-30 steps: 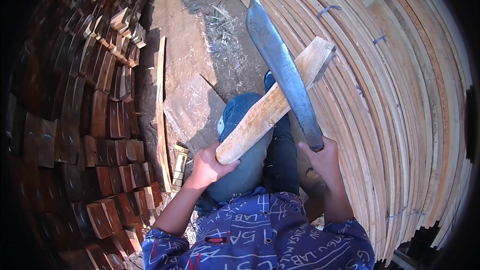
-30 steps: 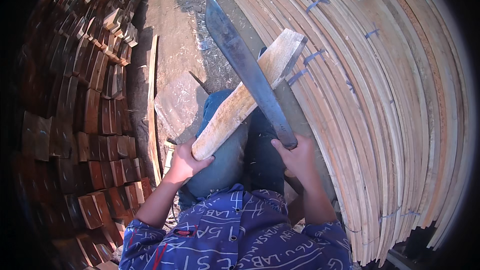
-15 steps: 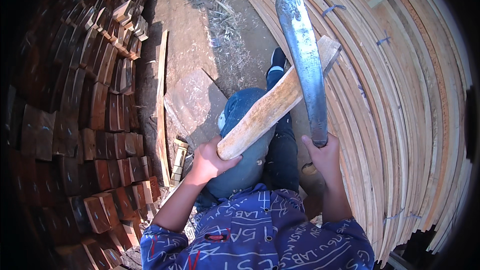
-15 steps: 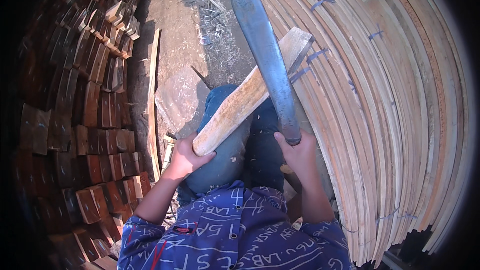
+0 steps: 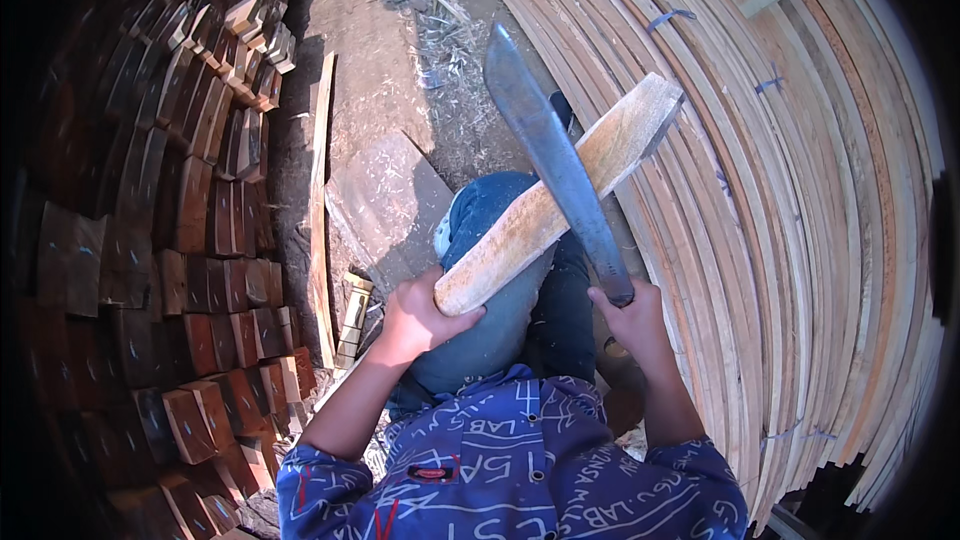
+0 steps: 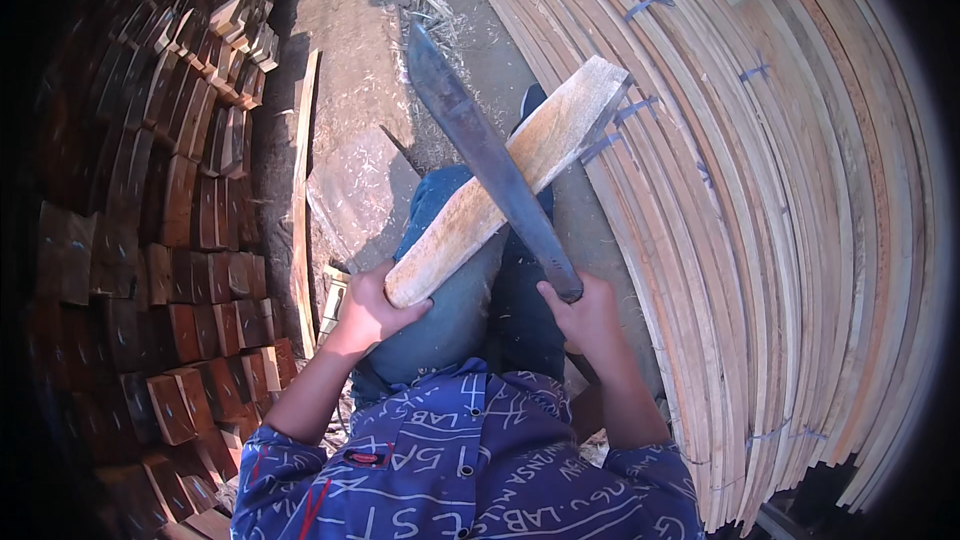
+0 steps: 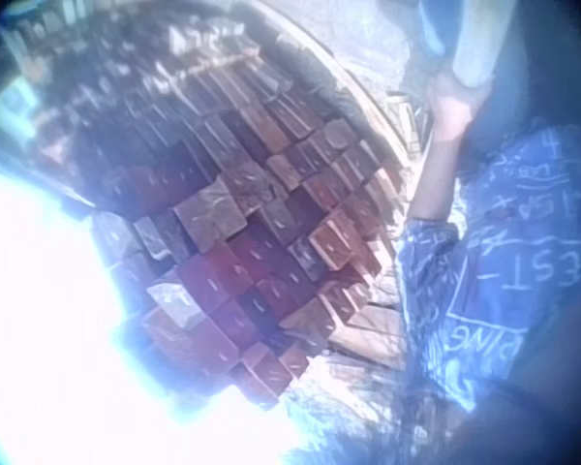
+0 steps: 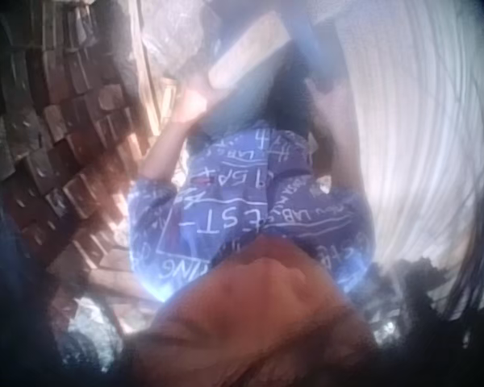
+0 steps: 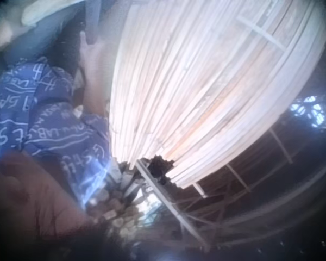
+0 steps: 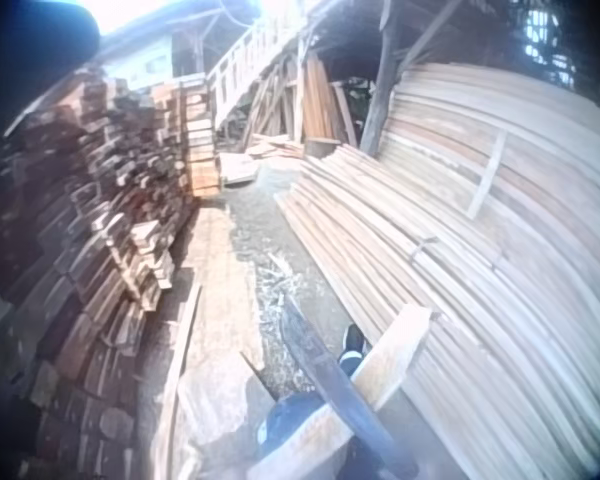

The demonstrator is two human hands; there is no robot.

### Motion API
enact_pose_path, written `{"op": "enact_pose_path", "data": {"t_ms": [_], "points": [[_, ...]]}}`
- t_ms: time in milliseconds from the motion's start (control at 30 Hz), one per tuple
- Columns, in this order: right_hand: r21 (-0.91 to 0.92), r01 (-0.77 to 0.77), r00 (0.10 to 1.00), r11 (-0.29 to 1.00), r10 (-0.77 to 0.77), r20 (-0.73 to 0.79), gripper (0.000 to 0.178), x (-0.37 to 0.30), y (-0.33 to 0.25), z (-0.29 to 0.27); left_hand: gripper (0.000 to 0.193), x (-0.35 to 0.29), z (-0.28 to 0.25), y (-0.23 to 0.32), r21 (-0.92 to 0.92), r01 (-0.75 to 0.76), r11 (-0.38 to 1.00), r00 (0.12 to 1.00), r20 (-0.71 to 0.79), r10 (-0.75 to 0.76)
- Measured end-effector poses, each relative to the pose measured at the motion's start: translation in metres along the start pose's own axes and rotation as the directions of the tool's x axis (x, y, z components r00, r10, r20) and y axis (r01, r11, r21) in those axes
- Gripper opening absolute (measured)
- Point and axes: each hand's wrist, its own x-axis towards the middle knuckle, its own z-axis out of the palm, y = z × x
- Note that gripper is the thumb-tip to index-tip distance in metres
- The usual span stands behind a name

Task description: The person sits on the ground and uses a large knife to shave and shape a long wooden plank. They repeatedly draw the blade along the plank's surface to remove thin layers of wood, refining its edges and profile.

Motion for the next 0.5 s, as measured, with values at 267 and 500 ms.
{"op": "enact_pose_path", "data": {"t_ms": [267, 500], "points": [[0.172, -0.065, 0.996, 0.983, 0.074, -0.048, 0.018, 0.008, -0.017, -0.015, 0.052, -0.002, 0.002, -0.003, -0.042, -0.021, 0.999, 1.000, -0.022, 0.020], [-0.026, 0.151, 0.988, 0.988, -0.151, 0.006, 0.022, 0.005, 0.005, -0.002, 0.050, 0.001, -0.003, 0.001, 0.000, -0.018, 1.000, 1.000, -0.008, 0.018]]}}
